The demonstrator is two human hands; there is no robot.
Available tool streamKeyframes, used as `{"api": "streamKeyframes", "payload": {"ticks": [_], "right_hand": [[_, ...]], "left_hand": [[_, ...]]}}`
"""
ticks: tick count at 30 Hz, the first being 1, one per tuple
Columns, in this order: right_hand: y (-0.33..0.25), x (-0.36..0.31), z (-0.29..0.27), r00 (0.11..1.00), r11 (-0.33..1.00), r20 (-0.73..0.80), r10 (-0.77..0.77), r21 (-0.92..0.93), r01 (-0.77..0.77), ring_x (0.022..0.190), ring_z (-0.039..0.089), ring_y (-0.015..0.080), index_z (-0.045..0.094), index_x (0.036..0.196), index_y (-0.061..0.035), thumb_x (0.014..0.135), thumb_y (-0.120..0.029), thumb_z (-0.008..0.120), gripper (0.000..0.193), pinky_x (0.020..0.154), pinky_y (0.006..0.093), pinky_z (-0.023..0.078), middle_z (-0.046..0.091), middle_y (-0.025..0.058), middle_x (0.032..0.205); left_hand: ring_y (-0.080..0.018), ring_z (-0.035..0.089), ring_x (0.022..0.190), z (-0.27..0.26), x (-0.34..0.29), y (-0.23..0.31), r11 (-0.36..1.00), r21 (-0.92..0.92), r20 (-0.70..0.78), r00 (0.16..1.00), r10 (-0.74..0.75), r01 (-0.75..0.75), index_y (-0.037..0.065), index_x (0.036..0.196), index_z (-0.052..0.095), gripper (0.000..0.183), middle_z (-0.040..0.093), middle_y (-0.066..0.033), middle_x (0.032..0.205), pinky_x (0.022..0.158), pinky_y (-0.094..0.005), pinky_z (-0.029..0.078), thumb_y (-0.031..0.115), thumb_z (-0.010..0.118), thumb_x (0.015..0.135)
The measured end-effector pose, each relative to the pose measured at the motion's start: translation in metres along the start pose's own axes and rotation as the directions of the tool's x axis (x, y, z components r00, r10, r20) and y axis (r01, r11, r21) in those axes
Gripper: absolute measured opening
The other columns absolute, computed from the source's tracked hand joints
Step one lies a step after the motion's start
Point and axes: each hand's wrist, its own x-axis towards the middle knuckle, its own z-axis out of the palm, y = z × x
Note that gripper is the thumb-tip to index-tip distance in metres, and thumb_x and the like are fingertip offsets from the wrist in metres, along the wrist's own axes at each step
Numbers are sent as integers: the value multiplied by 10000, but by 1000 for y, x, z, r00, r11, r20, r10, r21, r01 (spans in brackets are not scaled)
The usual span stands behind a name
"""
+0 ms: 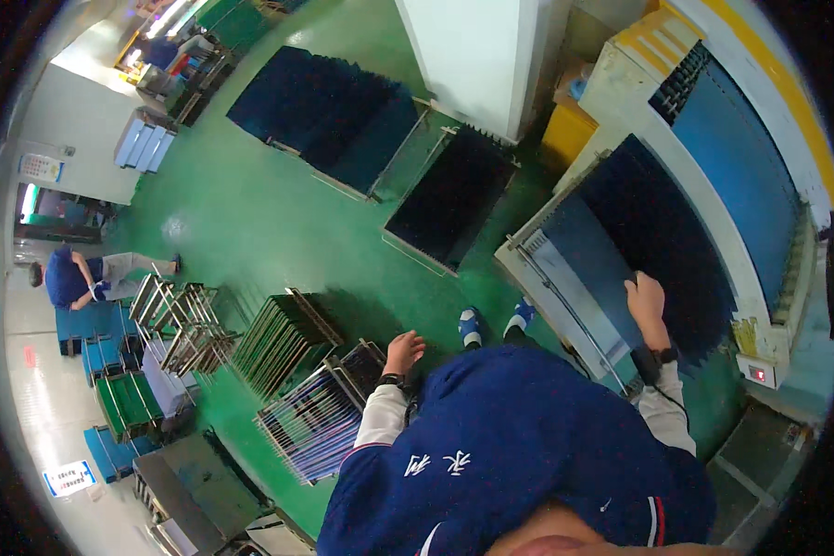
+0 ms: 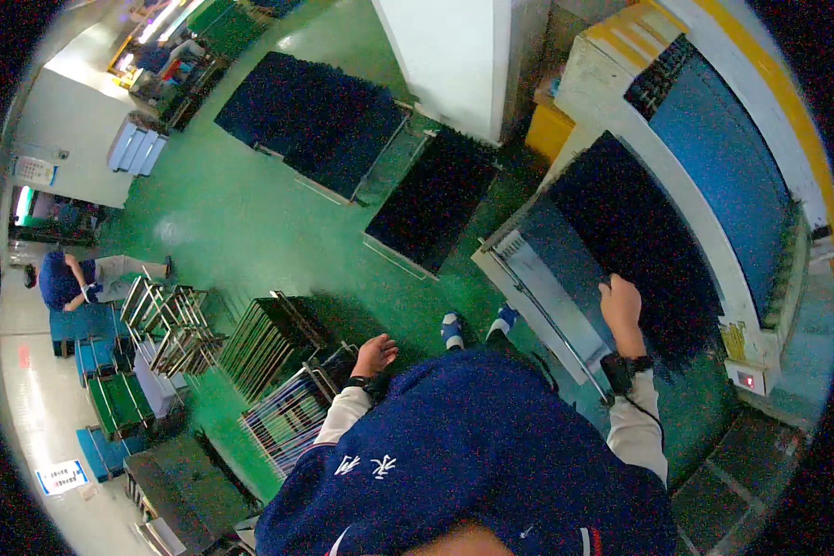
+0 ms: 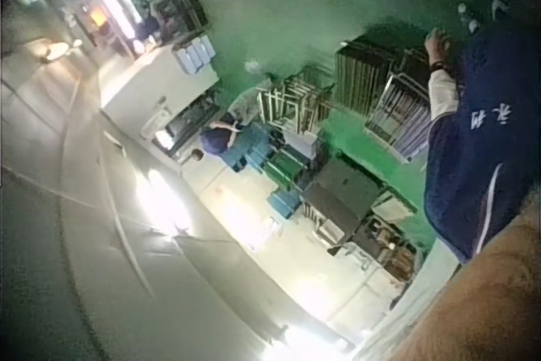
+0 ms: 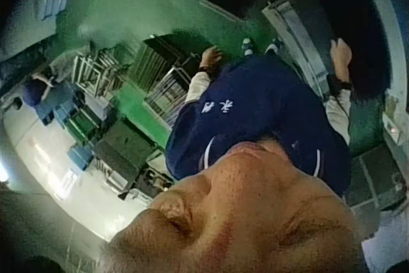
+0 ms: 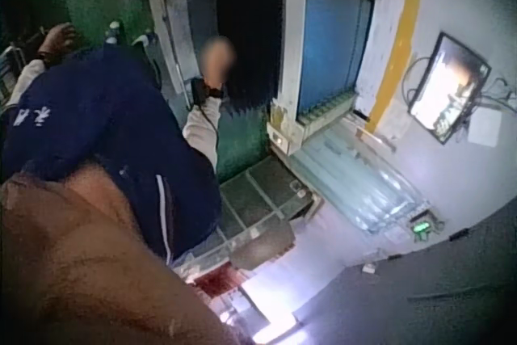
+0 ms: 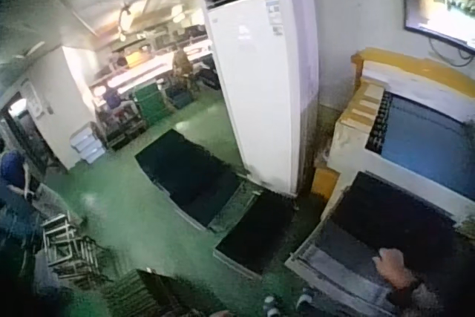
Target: Loading blue plates into a processing machine and then organizing them into a metal rack.
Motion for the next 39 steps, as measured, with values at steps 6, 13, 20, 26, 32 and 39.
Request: {"api": "streamKeyframes", "payload": {"ticks": [6, 13, 20, 26, 32, 39], "right_hand": [[-5, 13, -14, 998, 994, -37, 45, 98, -41, 822, 612, 430, 635, 900, 11, 792, -279, 690, 314, 717, 490, 481, 640, 239, 835], [12, 8, -6, 997, 995, 17, 70, 67, -71, 905, 627, 414, 662, 992, 21, 772, -289, 708, 383, 785, 469, 486, 658, 241, 937], [1, 15, -18, 975, 976, 51, 215, 10, -216, 997, 625, 397, 641, 1136, 13, 781, -279, 701, 464, 854, 448, 485, 656, 243, 1063], [-11, 23, -40, 924, 941, 226, 309, 67, -331, 1078, 601, 375, 616, 1175, 14, 800, -260, 709, 474, 913, 438, 465, 639, 226, 1134], [1, 24, -27, 956, 961, 125, 264, 45, -272, 1050, 611, 392, 618, 1161, 27, 790, -254, 727, 478, 905, 442, 467, 646, 244, 1098], [-4, 27, -27, 961, 963, 81, 264, 27, -267, 1061, 609, 398, 607, 1164, 52, 787, -267, 722, 507, 912, 439, 465, 639, 263, 1107]], "left_hand": [[-246, 641, 801, -14, -9, -2, 999, -27, -28, 999, -20, 20, 32, 1222, 509, 369, 614, -150, 1110, 618, -361, 527, 266, 579, 945], [-246, 644, 812, -33, -7, 1, 999, -51, -29, 1000, -5, 4, 49, 1229, 516, 386, 628, -137, 1097, 639, -357, 528, 288, 594, 936], [-244, 640, 864, -65, -10, -6, 999, -50, -8, 1000, 8, -8, 52, 1275, 498, 443, 608, -141, 1156, 687, -346, 550, 306, 604, 928], [-248, 640, 870, -86, -38, 12, 956, 271, 108, 984, -143, 110, 44, 1257, 517, 457, 609, -122, 1137, 693, -361, 562, 307, 646, 906], [-174, 642, 842, -97, -48, -2, 780, 625, 336, 905, -259, -9, 110, 1215, 614, 334, 666, -43, 1042, 714, -330, 541, 241, 599, 908], [-223, 550, 1168, -107, -43, -7, 773, 634, 463, 813, -353, -26, 148, 1415, 431, 619, 509, -38, 1357, 867, -446, 537, 247, 693, 863]]}}
